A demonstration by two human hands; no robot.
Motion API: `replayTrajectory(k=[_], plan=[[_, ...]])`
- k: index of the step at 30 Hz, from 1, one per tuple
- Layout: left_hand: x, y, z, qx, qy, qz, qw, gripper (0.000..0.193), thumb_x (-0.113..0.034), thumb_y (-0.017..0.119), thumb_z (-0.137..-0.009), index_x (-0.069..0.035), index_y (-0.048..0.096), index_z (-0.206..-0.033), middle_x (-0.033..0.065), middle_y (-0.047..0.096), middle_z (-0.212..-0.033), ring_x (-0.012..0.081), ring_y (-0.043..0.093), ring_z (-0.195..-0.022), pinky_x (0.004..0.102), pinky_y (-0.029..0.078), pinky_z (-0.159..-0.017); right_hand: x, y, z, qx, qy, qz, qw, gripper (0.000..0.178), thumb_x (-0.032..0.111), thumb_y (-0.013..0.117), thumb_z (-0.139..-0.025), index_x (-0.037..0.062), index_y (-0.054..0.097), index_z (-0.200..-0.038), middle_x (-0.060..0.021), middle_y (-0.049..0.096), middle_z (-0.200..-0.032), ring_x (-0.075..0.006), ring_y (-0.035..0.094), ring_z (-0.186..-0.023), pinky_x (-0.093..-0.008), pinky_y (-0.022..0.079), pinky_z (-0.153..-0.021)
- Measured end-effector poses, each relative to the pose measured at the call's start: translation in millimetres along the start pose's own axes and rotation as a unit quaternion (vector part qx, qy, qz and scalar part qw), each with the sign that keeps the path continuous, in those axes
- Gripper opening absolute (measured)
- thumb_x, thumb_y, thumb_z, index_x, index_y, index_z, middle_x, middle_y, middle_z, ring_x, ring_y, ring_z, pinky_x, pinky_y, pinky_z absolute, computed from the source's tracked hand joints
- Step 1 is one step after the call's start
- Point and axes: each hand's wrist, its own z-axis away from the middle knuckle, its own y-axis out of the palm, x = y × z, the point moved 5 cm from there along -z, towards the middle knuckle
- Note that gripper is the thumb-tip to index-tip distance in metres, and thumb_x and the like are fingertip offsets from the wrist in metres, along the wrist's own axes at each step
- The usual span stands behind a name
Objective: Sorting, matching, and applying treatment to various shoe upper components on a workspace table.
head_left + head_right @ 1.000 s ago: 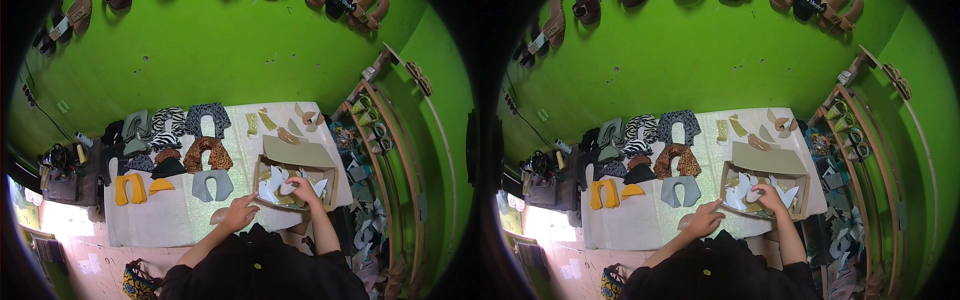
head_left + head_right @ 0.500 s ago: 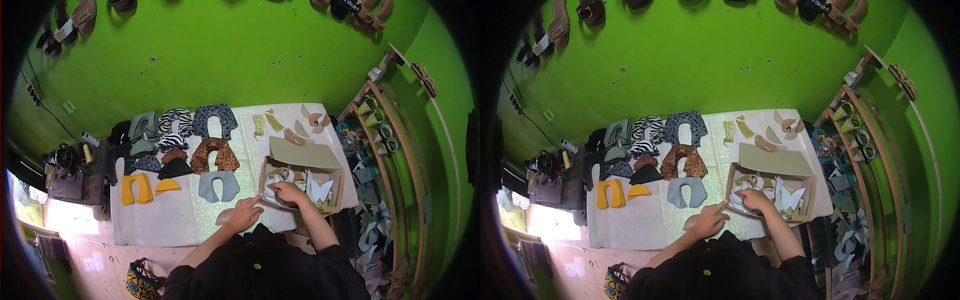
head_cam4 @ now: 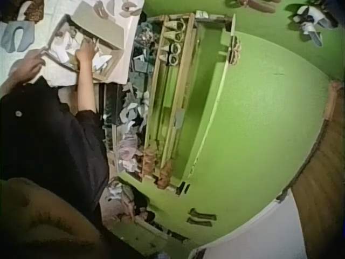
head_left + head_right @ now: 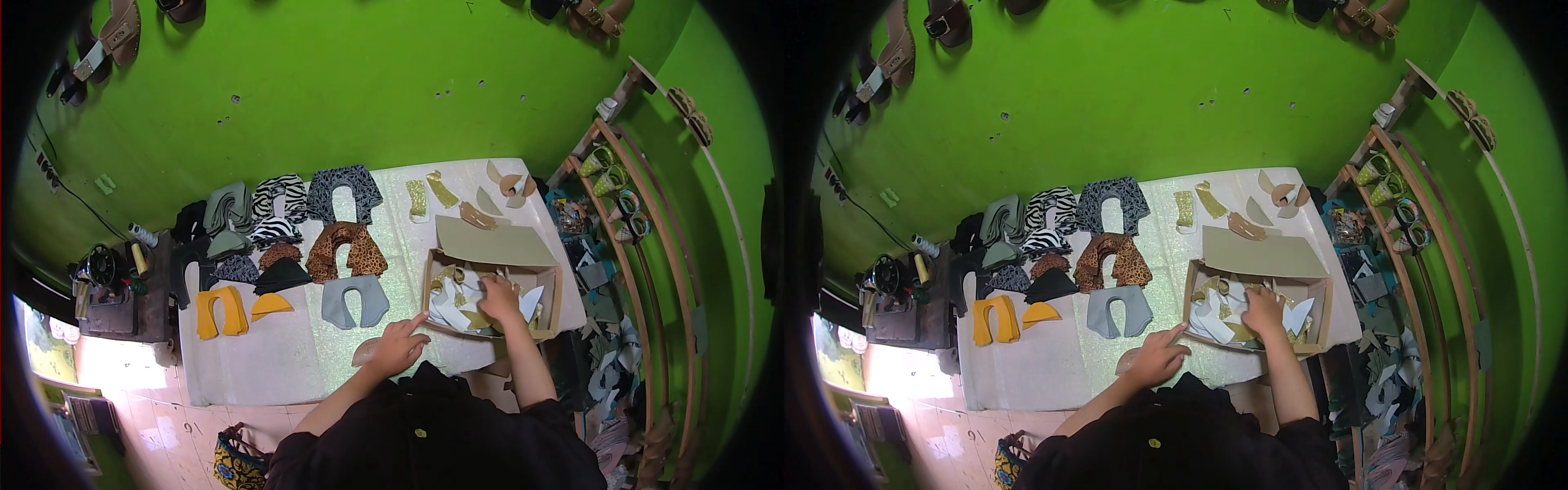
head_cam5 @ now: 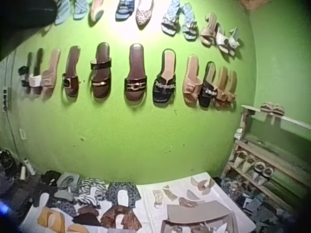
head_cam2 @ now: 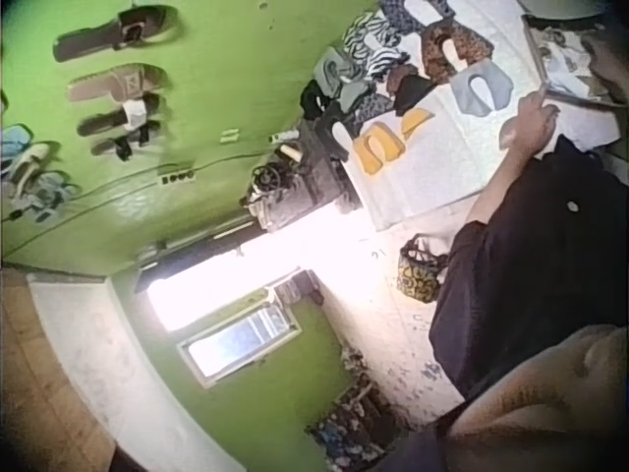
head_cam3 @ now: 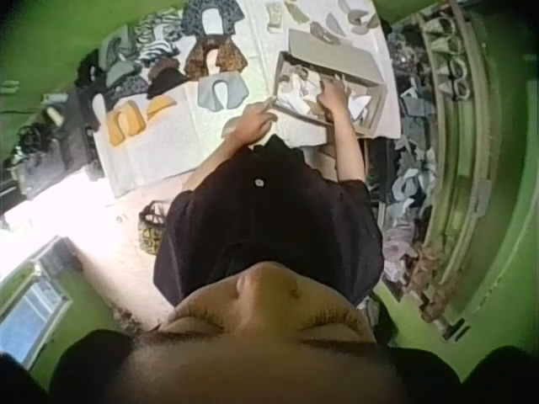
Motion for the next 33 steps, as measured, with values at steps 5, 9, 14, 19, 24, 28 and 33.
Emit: replayTrajectory(k=[5,9,14,19,24,28,33], plan=[[-0.2,2.4,-2.1,0.005,-0.001,0.006,1.000,0.015,-0.013,0.059,-0.076,-0.012,0.065,-0.089,0.0088,0.042,-0.137,0.0262,0.051,-0.103,0.0372,0.037,-0.086,-29.6,22.4,15.5,0.134,-0.013,-0.079,0.988,0.052,0.031,0.069,-0.066,0.0130,0.059,-0.113,-0.0154,0.056,-0.115,-0.0325,0.054,-0.107,-0.0480,0.038,-0.093],[2.4,4.6,-1.0,0.004,-0.010,0.009,1.000,0.016,-0.013,0.058,-0.075,-0.013,0.065,-0.089,0.0127,0.042,-0.136,0.0287,0.051,-0.103,0.0381,0.037,-0.087,-18.5,21.5,28.7,0.153,-0.081,-0.153,0.973,0.050,0.024,0.073,-0.065,0.0084,0.059,-0.110,-0.0174,0.058,-0.107,-0.0315,0.057,-0.099,-0.0345,0.046,-0.085],[1.9,7.4,-2.5,-0.005,-0.006,0.008,1.000,0.016,-0.013,0.059,-0.074,-0.015,0.066,-0.088,0.0168,0.043,-0.134,0.0306,0.053,-0.100,0.0382,0.037,-0.086,-44.3,9.3,25.1,0.037,-0.007,-0.278,0.960,0.033,0.005,0.069,-0.068,0.0035,0.061,-0.100,-0.0168,0.062,-0.093,-0.0278,0.061,-0.089,-0.0334,0.047,-0.079],[2.3,10.3,-0.5,0.000,-0.019,0.003,1.000,0.017,-0.011,0.061,-0.073,-0.015,0.066,-0.088,0.0167,0.043,-0.133,0.0305,0.053,-0.099,0.0385,0.038,-0.085,-86.9,-44.2,21.6,-0.101,0.005,-0.275,0.956,0.031,0.002,0.062,-0.074,0.0002,0.060,-0.104,-0.0203,0.064,-0.097,-0.0310,0.063,-0.088,-0.0345,0.048,-0.078],[1.4,14.1,-2.8,0.002,-0.032,0.008,0.999,0.018,-0.010,0.063,-0.071,-0.016,0.067,-0.087,0.0164,0.043,-0.133,0.0306,0.053,-0.100,0.0383,0.039,-0.084,-121.9,-36.8,22.9,-0.014,0.067,-0.314,0.947,0.031,0.004,0.060,-0.077,0.0003,0.059,-0.108,-0.0225,0.063,-0.097,-0.0318,0.063,-0.089,-0.0348,0.047,-0.078],[-6.0,11.6,-8.1,-0.019,-0.048,-0.004,0.999,0.017,-0.007,0.062,-0.069,-0.012,0.067,-0.084,0.0148,0.045,-0.132,0.0285,0.054,-0.093,0.0371,0.040,-0.080,-128.1,-51.5,22.1,-0.106,0.059,-0.253,0.960,0.032,0.008,0.060,-0.079,0.0017,0.059,-0.110,-0.0226,0.063,-0.096,-0.0302,0.063,-0.090,-0.0340,0.048,-0.077],[-9.2,15.0,-10.1,-0.053,-0.071,0.000,0.996,0.016,-0.005,0.062,-0.068,-0.012,0.067,-0.082,0.0167,0.048,-0.128,0.0309,0.054,-0.090,0.0383,0.041,-0.080,-129.7,-67.2,20.2,-0.018,0.098,-0.277,0.956,0.047,0.001,0.057,-0.078,0.0072,0.048,-0.124,-0.0154,0.062,-0.097,-0.0194,0.061,-0.076,-0.0293,0.048,-0.071]])
